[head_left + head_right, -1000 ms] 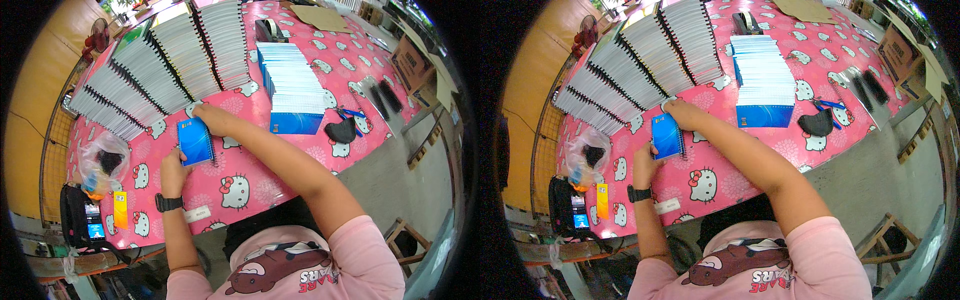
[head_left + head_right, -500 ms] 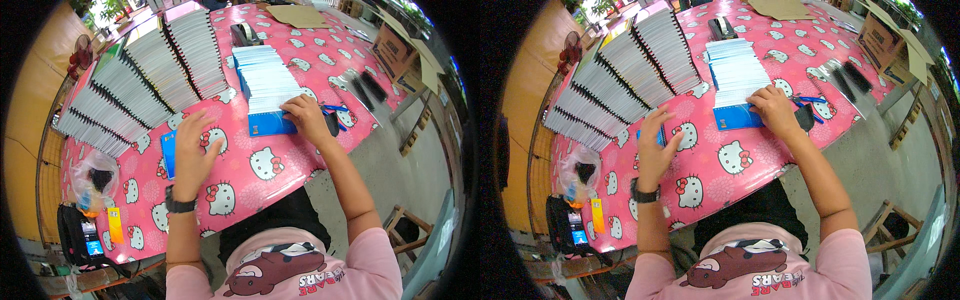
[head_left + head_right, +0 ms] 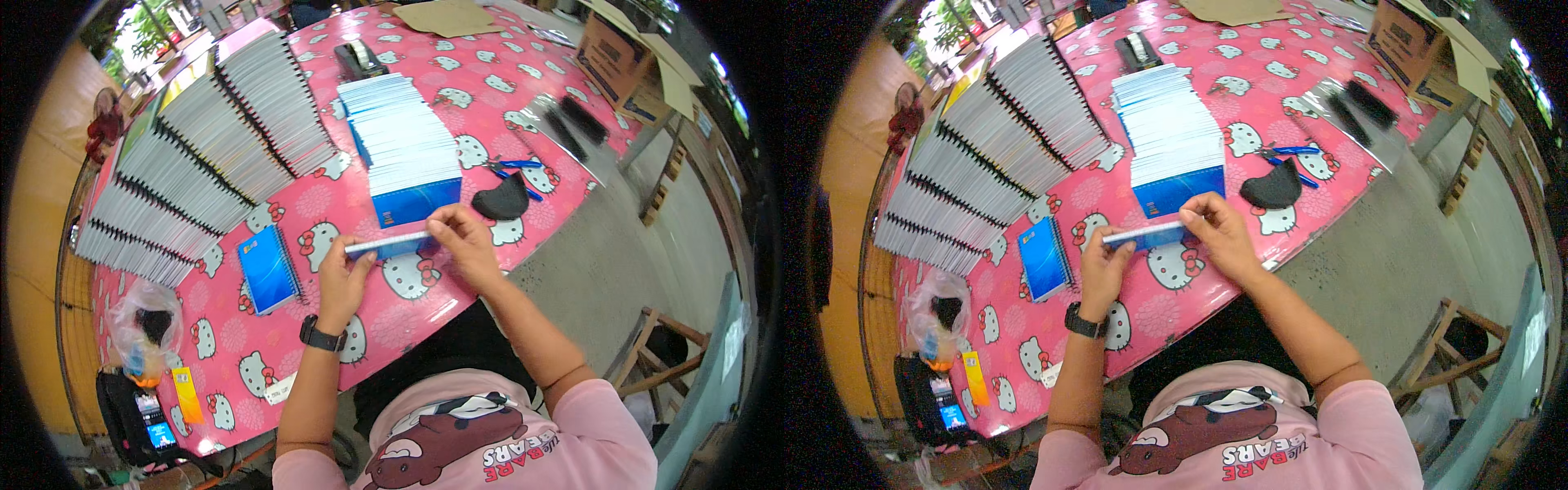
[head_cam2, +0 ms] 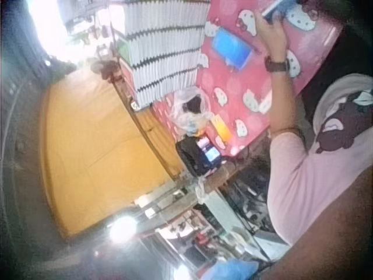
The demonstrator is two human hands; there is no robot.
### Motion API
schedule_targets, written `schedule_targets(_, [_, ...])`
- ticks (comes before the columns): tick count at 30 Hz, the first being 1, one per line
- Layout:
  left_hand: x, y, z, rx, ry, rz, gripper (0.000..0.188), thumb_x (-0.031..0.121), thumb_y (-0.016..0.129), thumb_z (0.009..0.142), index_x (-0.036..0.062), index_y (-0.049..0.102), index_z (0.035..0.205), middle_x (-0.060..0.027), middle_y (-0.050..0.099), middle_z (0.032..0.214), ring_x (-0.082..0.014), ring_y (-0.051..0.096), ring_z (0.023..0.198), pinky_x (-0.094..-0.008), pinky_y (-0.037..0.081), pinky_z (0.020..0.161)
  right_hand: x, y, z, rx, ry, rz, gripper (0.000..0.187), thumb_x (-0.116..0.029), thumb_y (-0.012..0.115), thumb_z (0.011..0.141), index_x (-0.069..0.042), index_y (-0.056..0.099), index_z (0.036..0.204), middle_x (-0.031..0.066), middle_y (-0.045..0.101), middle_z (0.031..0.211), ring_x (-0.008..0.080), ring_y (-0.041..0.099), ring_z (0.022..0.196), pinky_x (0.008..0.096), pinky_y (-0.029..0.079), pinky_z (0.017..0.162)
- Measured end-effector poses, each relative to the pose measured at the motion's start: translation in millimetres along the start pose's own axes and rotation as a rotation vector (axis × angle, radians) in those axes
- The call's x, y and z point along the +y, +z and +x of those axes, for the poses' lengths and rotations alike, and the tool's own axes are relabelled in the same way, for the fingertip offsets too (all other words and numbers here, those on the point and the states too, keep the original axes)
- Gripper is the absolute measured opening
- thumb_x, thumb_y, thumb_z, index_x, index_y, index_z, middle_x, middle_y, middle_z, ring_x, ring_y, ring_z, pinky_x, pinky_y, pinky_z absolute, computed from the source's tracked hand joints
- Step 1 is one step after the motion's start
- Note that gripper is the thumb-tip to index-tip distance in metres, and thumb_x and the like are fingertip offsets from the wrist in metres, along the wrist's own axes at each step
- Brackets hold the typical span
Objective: The person uses a pair of blue pliers to trim the wire ends of spiral-bound notebooks, then picks up individual small blue notebooks from a stack and manually inserts spiral wire coils into their punched edges.
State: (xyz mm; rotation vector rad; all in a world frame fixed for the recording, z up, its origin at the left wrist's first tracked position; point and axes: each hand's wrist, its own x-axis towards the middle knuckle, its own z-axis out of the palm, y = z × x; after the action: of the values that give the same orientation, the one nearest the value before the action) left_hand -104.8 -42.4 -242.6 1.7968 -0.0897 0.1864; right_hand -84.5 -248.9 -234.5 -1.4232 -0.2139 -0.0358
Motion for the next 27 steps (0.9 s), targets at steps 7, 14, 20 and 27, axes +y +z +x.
schedule_targets(7, [55, 34, 1, 0.189, 0.706, 0.928, 0.035, 0.004, 0.062, 0.076, 0.0053, 0.057, 0.111, -0.0111, 0.061, 0.096, -0.0287, 0.058, 0.089, -0.0386, 0.041, 0.09, 13, 22, 2, 0.102, 0.013, 0.032, 0.009, -0.013, 0.054, 0.09, -0.004, 0.055, 0.095, -0.0019, 0.05, 0.086, 0.0067, 0.046, 0.079, 0.0232, 0.04, 0.068])
schedule_targets(14, [39, 28, 3, -0.135, 0.58, 0.611, 0.024, -0.002, 0.059, 0.073, 0.0042, 0.064, 0.096, -0.0086, 0.06, 0.086, -0.0261, 0.055, 0.081, -0.0378, 0.041, 0.073, -18, -103, 93, 0.428, -0.439, -0.793, 0.025, -0.022, 0.058, 0.085, -0.004, 0.066, 0.1, 0.017, 0.063, 0.082, 0.0274, 0.06, 0.076, 0.0358, 0.046, 0.071])
schedule_targets(20, [36, 31, 1, -0.078, 0.605, 0.52, 0.022, 0.0, 0.064, 0.072, 0.0039, 0.064, 0.094, -0.009, 0.057, 0.087, -0.0276, 0.053, 0.083, -0.038, 0.04, 0.072, 23, -237, 143, 0.266, 0.034, -1.489, 0.019, -0.015, 0.056, 0.084, -0.001, 0.065, 0.093, 0.0193, 0.061, 0.087, 0.0352, 0.058, 0.087, 0.0448, 0.045, 0.078])
schedule_targets(27, [29, 28, -1, -0.059, 0.579, 0.537, 0.019, 0.007, 0.066, 0.075, 0.0077, 0.068, 0.095, -0.0074, 0.058, 0.085, -0.0247, 0.052, 0.081, -0.0354, 0.037, 0.071, -58, -146, 84, 0.245, -0.266, -1.041, 0.034, -0.014, 0.046, 0.092, -0.005, 0.05, 0.125, 0.0162, 0.057, 0.095, 0.0281, 0.056, 0.088, 0.0355, 0.044, 0.078])
